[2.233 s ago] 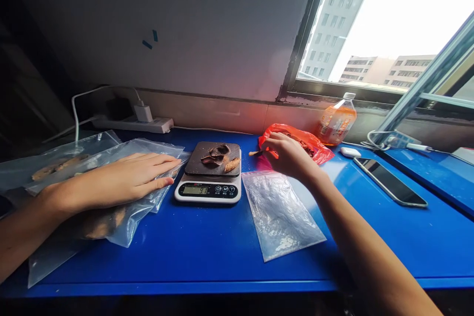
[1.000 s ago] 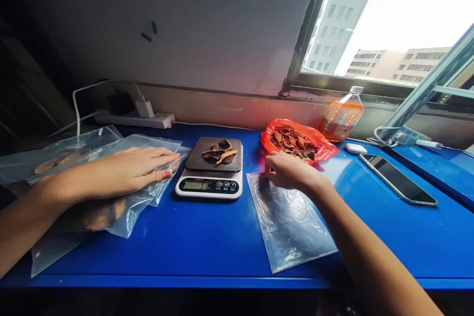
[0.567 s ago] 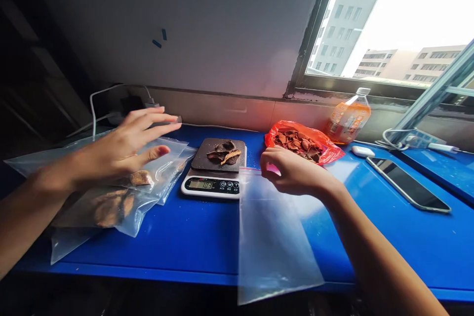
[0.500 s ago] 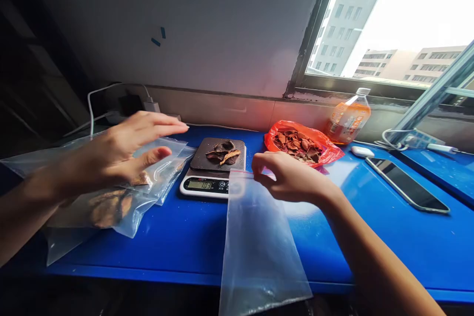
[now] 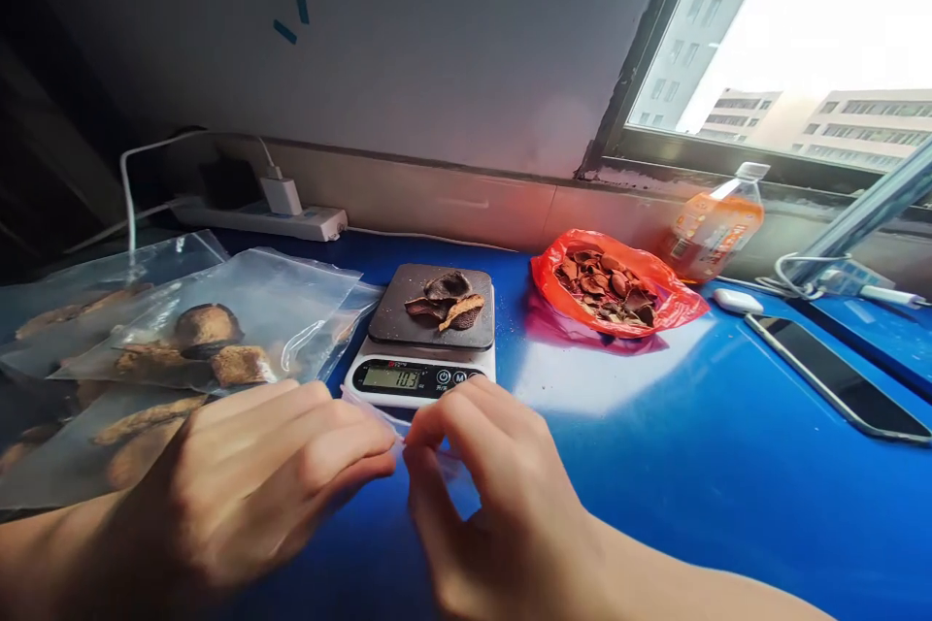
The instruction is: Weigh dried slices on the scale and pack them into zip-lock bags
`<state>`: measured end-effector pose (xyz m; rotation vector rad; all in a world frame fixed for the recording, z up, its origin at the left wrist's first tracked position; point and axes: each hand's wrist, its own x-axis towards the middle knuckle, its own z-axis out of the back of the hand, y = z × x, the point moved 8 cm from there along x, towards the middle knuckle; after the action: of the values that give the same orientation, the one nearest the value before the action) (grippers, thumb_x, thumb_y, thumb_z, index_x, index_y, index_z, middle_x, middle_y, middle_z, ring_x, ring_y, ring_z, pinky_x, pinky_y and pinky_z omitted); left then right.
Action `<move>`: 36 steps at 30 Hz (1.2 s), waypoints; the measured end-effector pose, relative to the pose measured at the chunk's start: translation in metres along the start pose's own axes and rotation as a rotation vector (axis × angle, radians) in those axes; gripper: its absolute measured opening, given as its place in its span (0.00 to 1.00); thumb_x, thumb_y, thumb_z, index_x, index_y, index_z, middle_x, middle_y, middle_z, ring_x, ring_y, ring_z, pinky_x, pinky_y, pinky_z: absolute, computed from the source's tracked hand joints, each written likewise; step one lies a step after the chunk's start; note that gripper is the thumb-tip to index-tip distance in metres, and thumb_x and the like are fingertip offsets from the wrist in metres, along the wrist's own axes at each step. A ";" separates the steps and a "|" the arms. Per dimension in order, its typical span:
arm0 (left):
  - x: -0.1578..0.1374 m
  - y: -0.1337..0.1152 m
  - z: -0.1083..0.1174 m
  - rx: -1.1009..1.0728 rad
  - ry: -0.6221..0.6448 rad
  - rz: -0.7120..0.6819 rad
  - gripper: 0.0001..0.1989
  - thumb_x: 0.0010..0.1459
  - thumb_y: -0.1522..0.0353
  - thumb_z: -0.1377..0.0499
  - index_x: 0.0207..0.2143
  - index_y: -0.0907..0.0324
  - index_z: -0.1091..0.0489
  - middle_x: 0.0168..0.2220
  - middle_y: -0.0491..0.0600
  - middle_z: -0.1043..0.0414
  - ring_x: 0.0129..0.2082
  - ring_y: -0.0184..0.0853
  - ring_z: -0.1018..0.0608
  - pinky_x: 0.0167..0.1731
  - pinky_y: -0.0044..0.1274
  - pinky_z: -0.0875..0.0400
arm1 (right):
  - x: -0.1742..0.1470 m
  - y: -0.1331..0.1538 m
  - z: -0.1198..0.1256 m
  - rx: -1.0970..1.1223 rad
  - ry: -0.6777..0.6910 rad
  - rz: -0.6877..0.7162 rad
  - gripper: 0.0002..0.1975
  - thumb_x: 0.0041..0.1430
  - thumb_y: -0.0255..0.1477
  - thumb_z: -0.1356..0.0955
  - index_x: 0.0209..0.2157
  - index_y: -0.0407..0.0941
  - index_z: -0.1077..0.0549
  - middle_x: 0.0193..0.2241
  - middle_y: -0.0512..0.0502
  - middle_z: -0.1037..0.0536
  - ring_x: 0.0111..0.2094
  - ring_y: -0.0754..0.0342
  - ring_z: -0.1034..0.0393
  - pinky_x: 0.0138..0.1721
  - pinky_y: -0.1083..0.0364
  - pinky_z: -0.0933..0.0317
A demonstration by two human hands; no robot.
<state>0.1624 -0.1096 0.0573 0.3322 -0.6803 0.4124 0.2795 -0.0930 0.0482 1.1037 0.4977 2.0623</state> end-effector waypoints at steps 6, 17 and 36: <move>0.003 0.003 0.001 -0.015 -0.039 0.021 0.06 0.60 0.75 0.44 0.40 0.61 0.36 0.28 0.47 0.24 0.25 0.31 0.24 0.23 0.25 0.34 | -0.004 -0.003 0.001 0.157 -0.105 -0.004 0.12 0.54 0.21 0.33 0.36 0.54 0.28 0.28 0.47 0.23 0.28 0.51 0.29 0.25 0.51 0.32; 0.009 0.009 -0.002 0.033 -0.026 0.044 0.03 0.62 0.73 0.45 0.40 0.62 0.36 0.26 0.47 0.24 0.24 0.33 0.21 0.26 0.23 0.27 | -0.001 -0.020 0.001 0.297 -0.210 -0.183 0.03 0.55 0.24 0.30 0.33 0.46 0.26 0.29 0.48 0.21 0.25 0.57 0.26 0.25 0.58 0.28; 0.010 0.009 -0.009 -0.076 0.071 0.031 0.07 0.64 0.73 0.49 0.34 0.61 0.33 0.24 0.45 0.28 0.23 0.31 0.26 0.25 0.23 0.33 | -0.002 -0.034 -0.016 0.471 0.023 -0.473 0.13 0.57 0.35 0.31 0.42 0.46 0.33 0.28 0.51 0.27 0.28 0.59 0.32 0.25 0.61 0.39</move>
<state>0.1703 -0.0952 0.0590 0.2344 -0.6309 0.4248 0.2813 -0.0719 0.0167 1.0883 1.1783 1.5787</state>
